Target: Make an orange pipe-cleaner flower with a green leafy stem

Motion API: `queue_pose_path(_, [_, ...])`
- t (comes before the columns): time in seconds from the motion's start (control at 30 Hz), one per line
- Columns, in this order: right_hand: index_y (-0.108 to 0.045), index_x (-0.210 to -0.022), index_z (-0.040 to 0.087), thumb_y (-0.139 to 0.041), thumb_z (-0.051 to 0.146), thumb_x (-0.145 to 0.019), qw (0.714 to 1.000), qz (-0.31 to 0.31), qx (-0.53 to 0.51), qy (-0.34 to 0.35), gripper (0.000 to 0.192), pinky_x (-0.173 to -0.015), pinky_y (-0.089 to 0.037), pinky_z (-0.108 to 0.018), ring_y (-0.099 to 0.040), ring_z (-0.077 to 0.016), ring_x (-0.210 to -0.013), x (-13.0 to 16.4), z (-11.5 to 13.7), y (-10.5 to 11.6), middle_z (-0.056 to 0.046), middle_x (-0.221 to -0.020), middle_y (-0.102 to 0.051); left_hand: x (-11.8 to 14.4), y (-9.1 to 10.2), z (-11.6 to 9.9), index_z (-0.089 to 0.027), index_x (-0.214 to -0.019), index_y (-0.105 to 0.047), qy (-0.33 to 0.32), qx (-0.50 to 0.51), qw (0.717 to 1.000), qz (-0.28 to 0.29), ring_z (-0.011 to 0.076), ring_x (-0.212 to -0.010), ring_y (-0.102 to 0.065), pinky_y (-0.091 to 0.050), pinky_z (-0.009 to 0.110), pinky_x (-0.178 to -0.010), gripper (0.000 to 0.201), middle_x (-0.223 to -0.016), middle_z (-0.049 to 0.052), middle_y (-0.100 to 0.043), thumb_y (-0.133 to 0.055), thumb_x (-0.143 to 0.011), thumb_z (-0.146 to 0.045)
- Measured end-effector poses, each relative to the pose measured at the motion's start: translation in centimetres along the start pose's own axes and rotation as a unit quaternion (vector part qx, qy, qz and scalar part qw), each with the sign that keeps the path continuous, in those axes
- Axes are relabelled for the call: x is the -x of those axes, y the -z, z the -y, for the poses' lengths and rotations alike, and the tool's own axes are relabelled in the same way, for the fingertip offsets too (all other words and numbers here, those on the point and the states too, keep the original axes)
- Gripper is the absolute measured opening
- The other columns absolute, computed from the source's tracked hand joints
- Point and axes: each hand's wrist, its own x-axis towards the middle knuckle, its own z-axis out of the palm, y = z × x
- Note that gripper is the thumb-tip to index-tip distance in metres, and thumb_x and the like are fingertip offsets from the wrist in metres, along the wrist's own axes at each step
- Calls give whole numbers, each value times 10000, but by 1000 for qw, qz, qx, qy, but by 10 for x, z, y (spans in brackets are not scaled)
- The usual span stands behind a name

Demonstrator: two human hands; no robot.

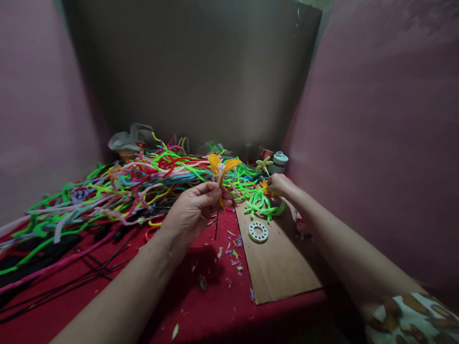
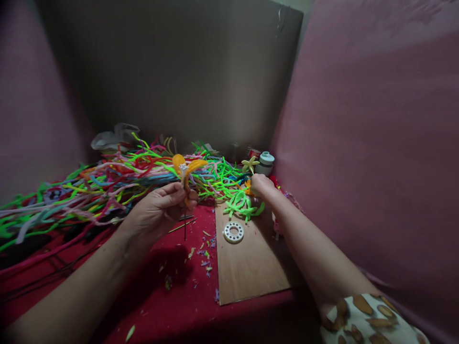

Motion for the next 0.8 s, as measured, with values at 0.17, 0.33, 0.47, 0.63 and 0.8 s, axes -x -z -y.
queue_pose_path(0.17, [-718, -820, 92, -643, 80, -600, 999, 24, 15, -36, 233, -553, -408, -253, -651, -237, -719, -6, -5, -10, -168, -799, -691, 1, -1, -1, -117, -720, -632, 6, -3, 1000, -5, 117, -574, -629, -449, 204, -554, 99, -674, 42, -685, -718, -678, -140])
queue_pose_path(0.33, [-708, -764, 117, -622, 114, -630, 999, 9, -32, -30, 160, -507, -372, -221, -621, -178, -645, -8, -12, -7, -101, -731, -682, 0, -2, -1, -107, -730, -635, 3, -4, 1000, 0, 113, -569, -629, -456, 203, -568, 96, -676, 46, -686, -712, -684, -141])
queue_pose_path(0.47, [-680, -705, 123, -616, 162, -658, 996, -39, -78, -21, 88, -503, -358, -211, -594, -164, -643, -6, -18, 8, -68, -654, -648, 0, -1, 0, -103, -724, -627, 4, -7, 1000, -5, 118, -563, -629, -451, 202, -563, 99, -664, 50, -684, -710, -678, -132])
queue_pose_path(0.63, [-652, -759, 112, -560, 108, -695, 982, -58, -177, 1, 112, -470, -373, -211, -542, -123, -489, 9, -12, 30, -19, -514, -574, -1, 2, 2, -102, -732, -638, 6, -9, 1000, 7, 121, -582, -622, -452, 215, -580, 106, -692, 53, -687, -718, -679, -146])
queue_pose_path(0.8, [-656, -812, 122, -587, 164, -721, 943, 27, -325, 74, 122, -444, -393, -210, -482, -79, -432, 44, 15, 40, -1, -540, -567, -1, -1, 3, -94, -735, -678, 1, 4, 1000, 2, 124, -714, -629, -457, 208, -700, 23, -777, 73, -707, -675, -720, -111])
